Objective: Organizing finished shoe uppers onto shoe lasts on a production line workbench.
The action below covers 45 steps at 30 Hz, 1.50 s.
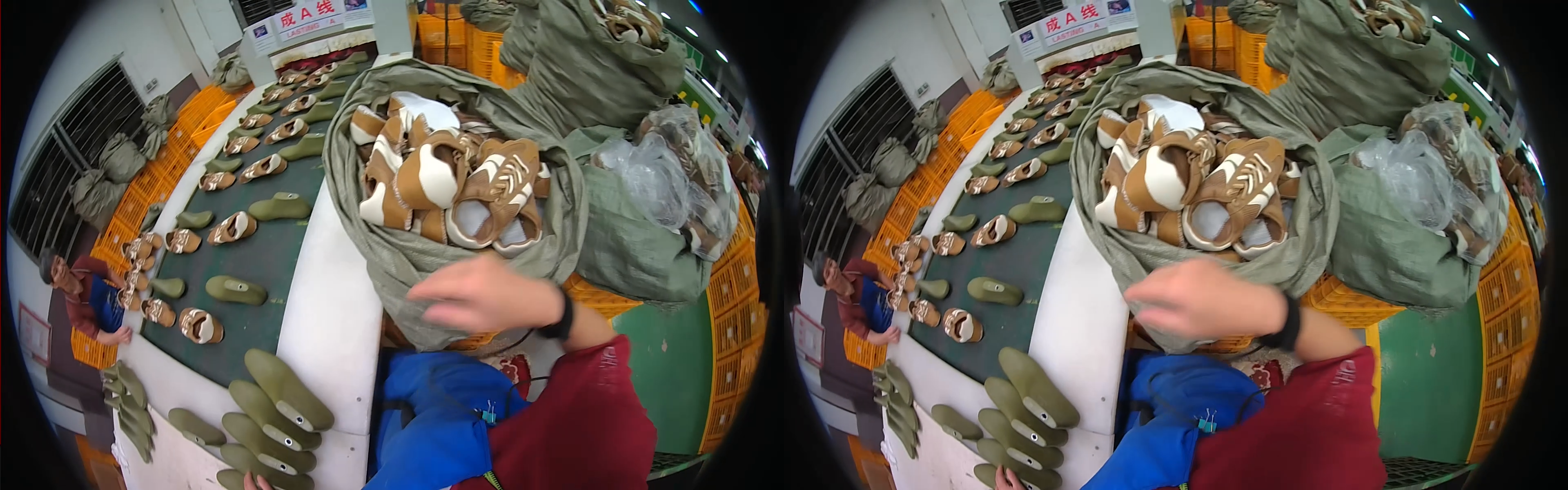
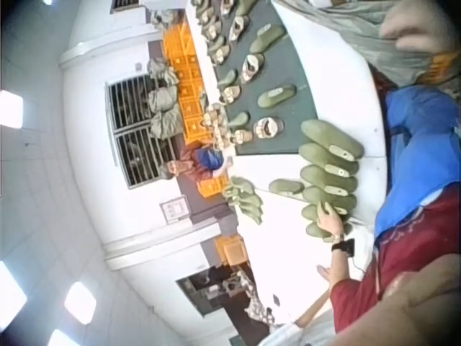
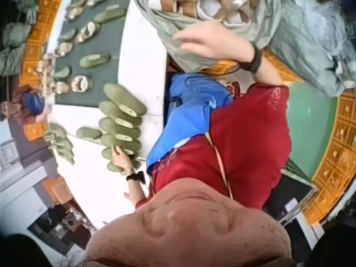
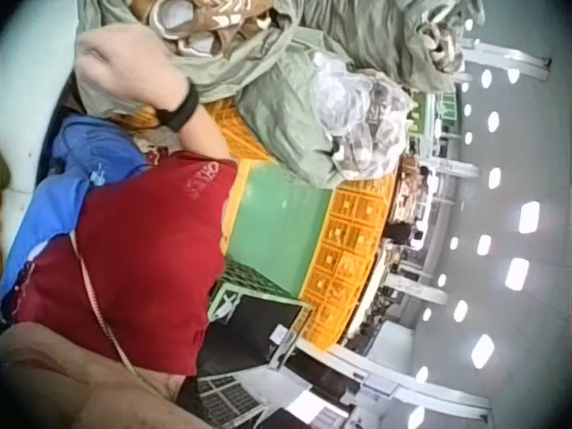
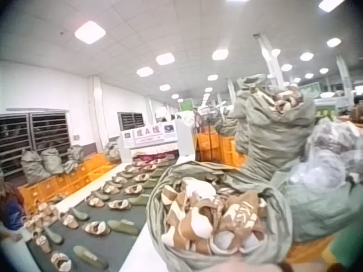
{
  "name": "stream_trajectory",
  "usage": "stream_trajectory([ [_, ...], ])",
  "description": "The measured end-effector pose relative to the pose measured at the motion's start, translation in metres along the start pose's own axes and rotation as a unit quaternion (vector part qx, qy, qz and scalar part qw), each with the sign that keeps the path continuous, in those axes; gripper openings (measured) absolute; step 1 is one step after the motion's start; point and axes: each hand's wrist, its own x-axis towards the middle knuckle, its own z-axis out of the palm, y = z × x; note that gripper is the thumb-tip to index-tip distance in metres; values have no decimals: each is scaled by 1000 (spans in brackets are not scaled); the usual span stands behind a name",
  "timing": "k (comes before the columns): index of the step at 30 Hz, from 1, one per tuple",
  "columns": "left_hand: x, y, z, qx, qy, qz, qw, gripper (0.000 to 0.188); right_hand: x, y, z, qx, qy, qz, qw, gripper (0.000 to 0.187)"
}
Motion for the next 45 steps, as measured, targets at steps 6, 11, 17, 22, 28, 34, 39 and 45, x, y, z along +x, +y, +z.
stream_trajectory([
  [6,2,7,-7,-3,-8,15,1000,40,8,142,-164,-255,21,191,948,24],
  [11,6,-1,-6,-7,-20,14,1000,39,82,262,-192,-28,-276,514,812,27],
  [17,6,13,-11,-17,-42,-17,999,39,119,378,-139,-121,-212,541,805,50],
  [22,23,-6,1,-12,-101,-38,994,44,94,424,-128,-8,-137,587,798,33],
  [28,54,-28,-11,-64,-110,-214,969,40,150,351,-182,195,37,414,888,39],
  [34,129,78,-6,-329,44,56,942,29,128,215,-240,371,158,229,886,48],
  [39,98,212,-33,-421,28,207,883,28,152,106,-210,493,189,97,844,61],
  [45,89,253,-58,-584,62,236,774,40,176,37,-137,660,-55,-95,744,60],
])
